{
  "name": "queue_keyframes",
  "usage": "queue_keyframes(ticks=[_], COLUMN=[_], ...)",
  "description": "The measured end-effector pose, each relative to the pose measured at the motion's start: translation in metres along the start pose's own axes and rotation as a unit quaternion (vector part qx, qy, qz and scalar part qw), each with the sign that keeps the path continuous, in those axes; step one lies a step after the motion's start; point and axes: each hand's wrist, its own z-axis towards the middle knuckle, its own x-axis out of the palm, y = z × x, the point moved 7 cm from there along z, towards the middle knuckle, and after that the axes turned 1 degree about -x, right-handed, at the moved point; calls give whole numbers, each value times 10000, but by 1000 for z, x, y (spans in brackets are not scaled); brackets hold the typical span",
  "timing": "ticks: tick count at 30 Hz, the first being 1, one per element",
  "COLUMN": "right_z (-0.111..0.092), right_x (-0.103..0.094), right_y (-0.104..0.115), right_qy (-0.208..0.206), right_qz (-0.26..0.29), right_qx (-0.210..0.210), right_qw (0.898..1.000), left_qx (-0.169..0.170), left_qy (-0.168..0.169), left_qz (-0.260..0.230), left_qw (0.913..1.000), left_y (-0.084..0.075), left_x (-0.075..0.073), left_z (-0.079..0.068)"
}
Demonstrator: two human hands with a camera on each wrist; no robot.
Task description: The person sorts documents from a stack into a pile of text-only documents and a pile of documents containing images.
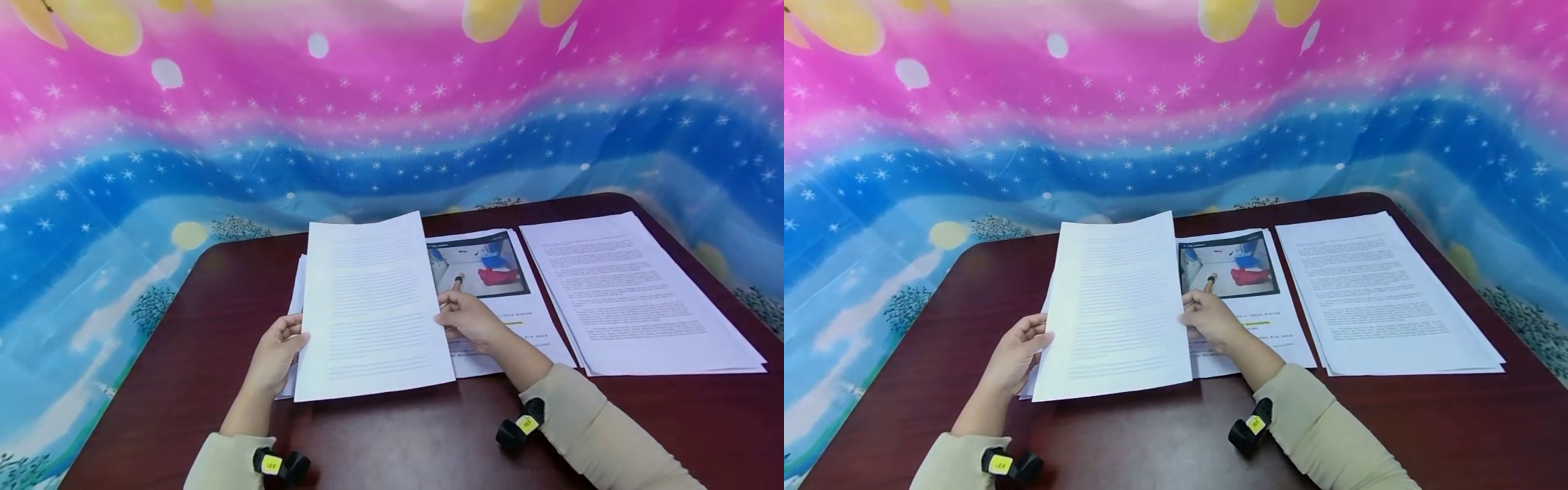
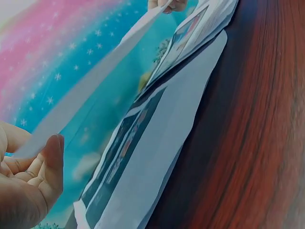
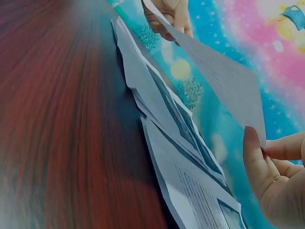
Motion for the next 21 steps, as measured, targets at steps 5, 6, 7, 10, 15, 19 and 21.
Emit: queue_keyframes(ticks=[5, 6, 7, 10, 15, 19, 21], right_z=[-6, -7, -8, -12, -19, -23, -25], right_x=[-15, -17, -20, -28, -41, -52, -58], right_y=[3, 4, 4, 5, 6, 8, 8], right_qy=[-107, -124, -148, -222, -284, -353, -385], right_qz=[-268, -309, -351, -427, -486, -591, -634], right_qx=[5, -1, -4, -21, -55, -118, -132], right_qw=[9996, 9994, 9993, 9988, 9984, 9976, 9972], left_qx=[210, 225, 243, 239, 239, 183, 133], left_qy=[46, 38, 54, 102, 336, 465, 470], left_qz=[35, 0, -45, -94, -88, -141, -168], left_qw=[9998, 9997, 9997, 9996, 9991, 9987, 9987], left_y=[23, 29, 33, 36, 18, -8, -15], left_x=[7, 8, 10, 19, 36, 51, 57], left_z=[21, 26, 29, 34, 23, 8, 5])
